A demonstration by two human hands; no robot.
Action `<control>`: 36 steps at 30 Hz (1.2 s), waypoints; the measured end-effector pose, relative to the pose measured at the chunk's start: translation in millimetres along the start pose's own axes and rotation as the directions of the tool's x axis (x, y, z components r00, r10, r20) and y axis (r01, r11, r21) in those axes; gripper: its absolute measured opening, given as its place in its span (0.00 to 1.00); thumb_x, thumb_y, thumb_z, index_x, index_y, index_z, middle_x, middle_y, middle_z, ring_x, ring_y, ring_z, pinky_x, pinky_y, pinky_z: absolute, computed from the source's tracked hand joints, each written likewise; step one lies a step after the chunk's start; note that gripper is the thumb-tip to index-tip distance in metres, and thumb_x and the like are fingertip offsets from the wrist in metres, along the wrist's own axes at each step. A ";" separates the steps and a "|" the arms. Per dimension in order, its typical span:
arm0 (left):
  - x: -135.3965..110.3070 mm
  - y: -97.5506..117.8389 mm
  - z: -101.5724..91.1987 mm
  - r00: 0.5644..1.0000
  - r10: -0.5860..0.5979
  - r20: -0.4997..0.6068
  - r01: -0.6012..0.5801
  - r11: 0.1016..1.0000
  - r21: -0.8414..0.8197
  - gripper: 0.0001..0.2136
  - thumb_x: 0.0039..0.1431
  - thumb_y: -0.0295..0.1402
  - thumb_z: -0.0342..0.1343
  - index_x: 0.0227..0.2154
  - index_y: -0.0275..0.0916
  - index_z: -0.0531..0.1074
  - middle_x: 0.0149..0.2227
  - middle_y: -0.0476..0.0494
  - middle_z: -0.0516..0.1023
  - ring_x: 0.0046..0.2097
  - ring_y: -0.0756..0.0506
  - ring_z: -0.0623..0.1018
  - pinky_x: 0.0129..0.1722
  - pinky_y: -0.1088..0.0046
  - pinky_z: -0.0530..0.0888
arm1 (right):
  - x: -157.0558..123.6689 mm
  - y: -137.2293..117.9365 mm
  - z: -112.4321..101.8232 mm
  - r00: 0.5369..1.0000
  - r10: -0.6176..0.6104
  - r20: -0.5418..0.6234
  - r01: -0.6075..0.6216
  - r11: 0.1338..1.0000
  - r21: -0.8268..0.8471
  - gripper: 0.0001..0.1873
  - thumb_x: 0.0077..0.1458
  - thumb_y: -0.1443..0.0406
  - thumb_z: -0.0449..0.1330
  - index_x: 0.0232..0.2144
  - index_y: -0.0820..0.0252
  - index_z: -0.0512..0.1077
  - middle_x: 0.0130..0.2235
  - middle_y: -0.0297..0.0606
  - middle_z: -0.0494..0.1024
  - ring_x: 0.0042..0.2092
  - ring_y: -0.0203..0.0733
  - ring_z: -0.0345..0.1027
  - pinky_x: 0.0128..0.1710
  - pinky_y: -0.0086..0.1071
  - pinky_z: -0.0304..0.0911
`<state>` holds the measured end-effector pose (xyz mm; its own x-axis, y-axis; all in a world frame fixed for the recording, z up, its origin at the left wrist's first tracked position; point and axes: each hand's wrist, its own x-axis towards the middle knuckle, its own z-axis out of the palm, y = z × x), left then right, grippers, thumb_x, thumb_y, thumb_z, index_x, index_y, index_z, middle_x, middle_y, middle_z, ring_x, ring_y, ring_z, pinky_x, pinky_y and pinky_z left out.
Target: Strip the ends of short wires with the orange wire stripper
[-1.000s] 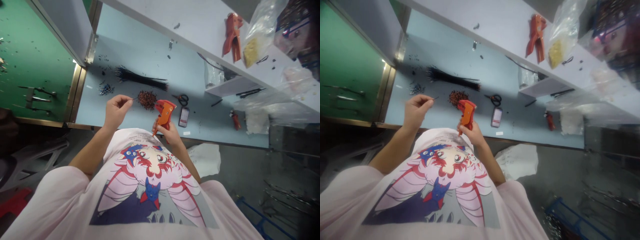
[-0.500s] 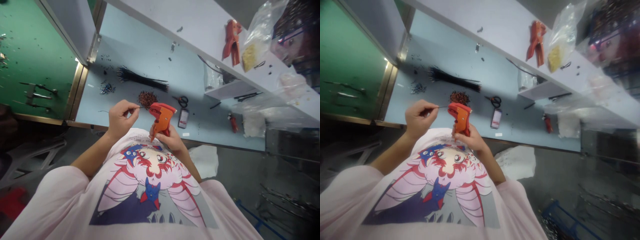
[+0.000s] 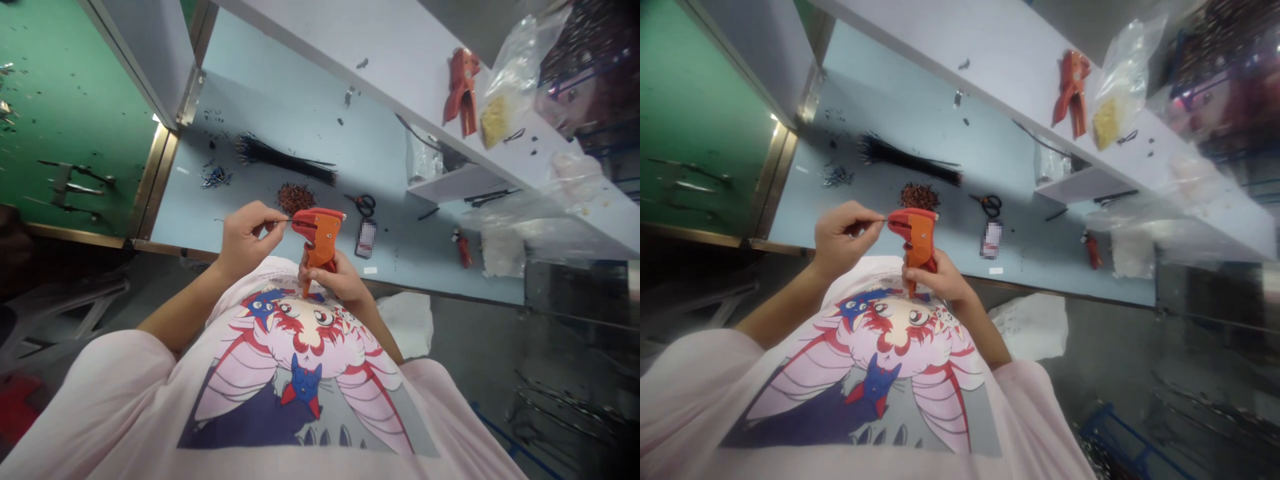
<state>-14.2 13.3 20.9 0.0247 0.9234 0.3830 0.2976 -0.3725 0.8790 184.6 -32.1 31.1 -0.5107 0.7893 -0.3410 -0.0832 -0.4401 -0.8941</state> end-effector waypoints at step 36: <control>-3.2 -1.8 -9.4 0.998 -0.066 0.004 0.066 0.997 0.032 0.02 0.53 0.30 0.57 0.27 0.40 0.74 0.22 0.50 0.70 0.24 0.53 0.66 0.25 0.75 0.63 | -1.2 -8.0 -4.0 0.980 -0.080 -0.181 0.083 0.997 0.008 0.21 0.46 0.56 0.66 0.39 0.59 0.66 0.36 0.38 0.71 0.36 0.40 0.68 0.37 0.39 0.70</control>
<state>-23.8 10.1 20.8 0.0091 0.9463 0.3231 0.3288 -0.3080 0.8928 189.3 -27.8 37.5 -0.3393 0.8862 -0.3154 -0.1322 -0.3769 -0.9168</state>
